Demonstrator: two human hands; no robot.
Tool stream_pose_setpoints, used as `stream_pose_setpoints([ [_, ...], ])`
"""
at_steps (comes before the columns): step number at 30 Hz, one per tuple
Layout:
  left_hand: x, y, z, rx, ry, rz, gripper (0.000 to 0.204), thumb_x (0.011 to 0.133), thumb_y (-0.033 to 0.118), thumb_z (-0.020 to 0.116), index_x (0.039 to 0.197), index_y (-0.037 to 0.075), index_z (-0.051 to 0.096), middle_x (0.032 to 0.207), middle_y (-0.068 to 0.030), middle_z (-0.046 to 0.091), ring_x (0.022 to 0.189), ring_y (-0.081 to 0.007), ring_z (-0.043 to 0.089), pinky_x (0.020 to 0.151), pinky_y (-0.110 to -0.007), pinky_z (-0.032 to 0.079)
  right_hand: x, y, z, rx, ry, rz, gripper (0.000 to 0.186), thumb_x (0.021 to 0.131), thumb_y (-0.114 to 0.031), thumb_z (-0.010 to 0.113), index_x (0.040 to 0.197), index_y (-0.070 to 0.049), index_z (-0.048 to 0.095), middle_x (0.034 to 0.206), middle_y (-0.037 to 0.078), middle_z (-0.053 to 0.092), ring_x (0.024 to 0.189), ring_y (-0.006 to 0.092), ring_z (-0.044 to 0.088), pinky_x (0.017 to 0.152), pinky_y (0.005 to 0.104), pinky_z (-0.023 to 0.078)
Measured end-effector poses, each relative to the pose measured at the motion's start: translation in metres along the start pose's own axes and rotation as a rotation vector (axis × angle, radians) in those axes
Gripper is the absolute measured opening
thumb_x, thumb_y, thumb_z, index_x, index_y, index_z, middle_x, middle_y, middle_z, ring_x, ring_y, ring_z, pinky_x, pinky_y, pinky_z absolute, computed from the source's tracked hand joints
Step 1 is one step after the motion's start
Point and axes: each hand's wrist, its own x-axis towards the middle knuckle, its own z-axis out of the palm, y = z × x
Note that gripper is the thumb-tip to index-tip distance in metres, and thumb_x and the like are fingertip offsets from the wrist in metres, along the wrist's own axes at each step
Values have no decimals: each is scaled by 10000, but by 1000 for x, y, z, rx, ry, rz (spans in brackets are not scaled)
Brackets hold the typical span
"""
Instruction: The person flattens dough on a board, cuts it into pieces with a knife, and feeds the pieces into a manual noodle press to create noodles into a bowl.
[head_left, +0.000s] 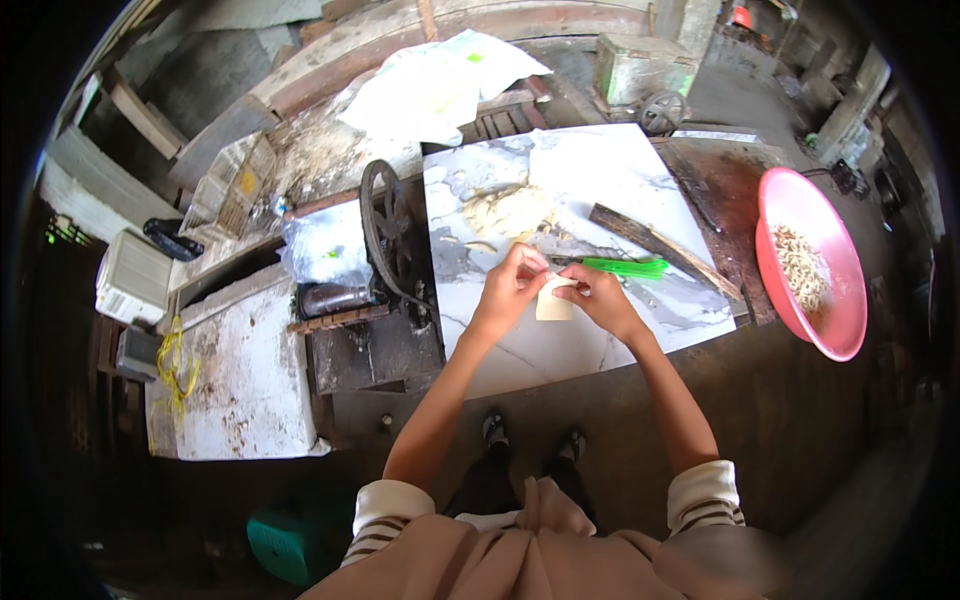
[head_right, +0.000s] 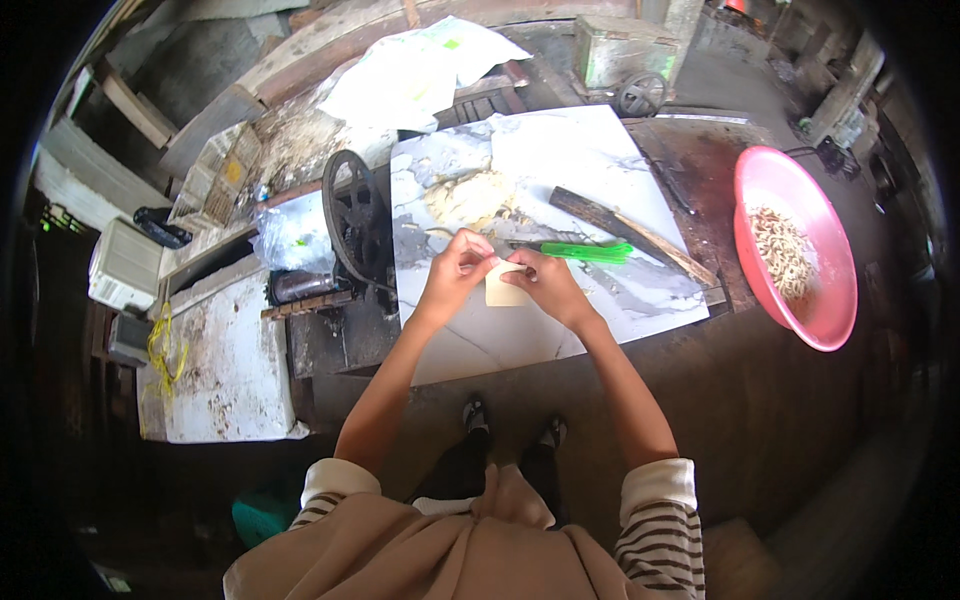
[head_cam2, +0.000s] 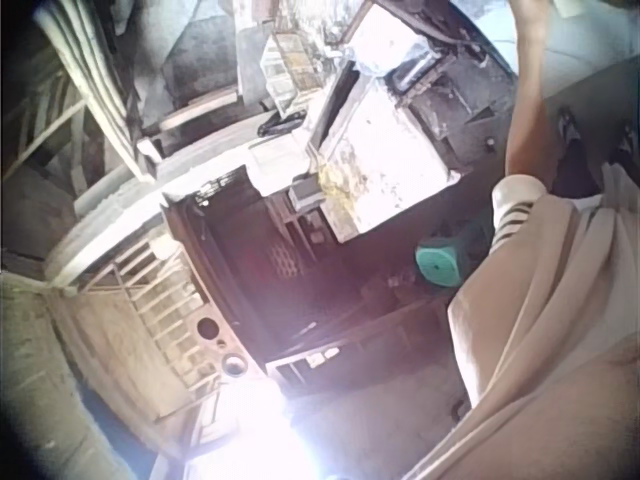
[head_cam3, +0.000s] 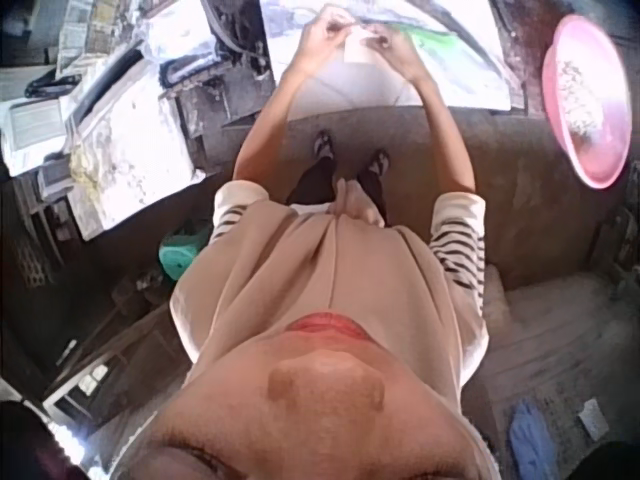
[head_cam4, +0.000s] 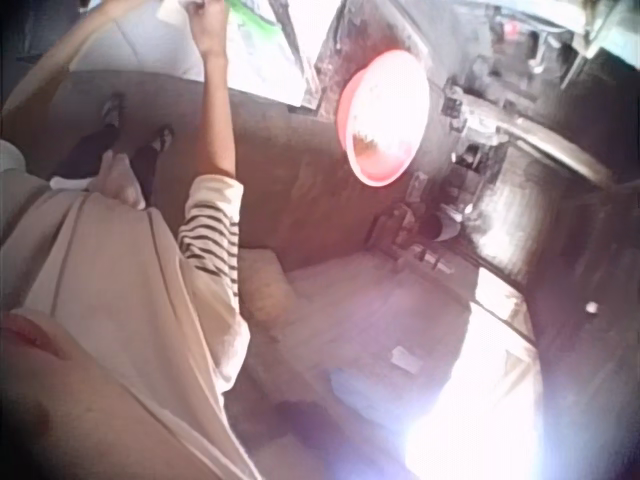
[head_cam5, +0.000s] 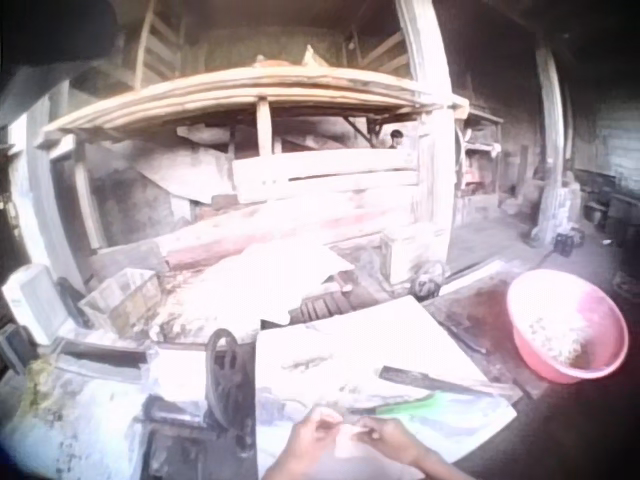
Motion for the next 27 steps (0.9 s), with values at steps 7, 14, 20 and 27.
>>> stream_pose_setpoints([
  [7, 19, 40, 33, -264, -308, -77, 410, 857, 189, 660, 1217, 59, 513, 1142, -49, 563, 953, -98, 562, 768, -271, 483, -25, -40, -52, 103, 255, 40, 203, 830, -115, 670, 992, -5, 614, 763, 50, 630, 621, 92, 494, 604, 252, 441],
  [14, 23, 89, 127, -411, -473, -100, 276, 849, 184, 670, 1052, 21, 578, 971, -35, 646, 866, -96, 609, 752, -264, 505, -107, -38, -130, 156, 483, 96, 262, 852, -154, 655, 1049, 9, 595, 886, 49, 607, 707, 93, 564, 657, 265, 498],
  [20, 19, 125, 243, -369, -349, -56, 320, 839, 135, 670, 1103, -25, 584, 1027, -89, 659, 885, -109, 613, 787, -253, 475, -206, -14, -183, 803, 484, 161, 323, 900, -176, 604, 1143, 18, 513, 999, 94, 608, 828, 147, 624, 749, 273, 525],
  [27, 19, 174, 374, -509, -363, 20, 424, 834, 118, 677, 1190, -31, 501, 1033, -107, 657, 944, -116, 601, 828, -257, 460, -275, 13, -278, 599, 678, 83, 222, 875, -82, 620, 1059, 24, 554, 831, 78, 652, 712, 135, 637, 641, 252, 512],
])
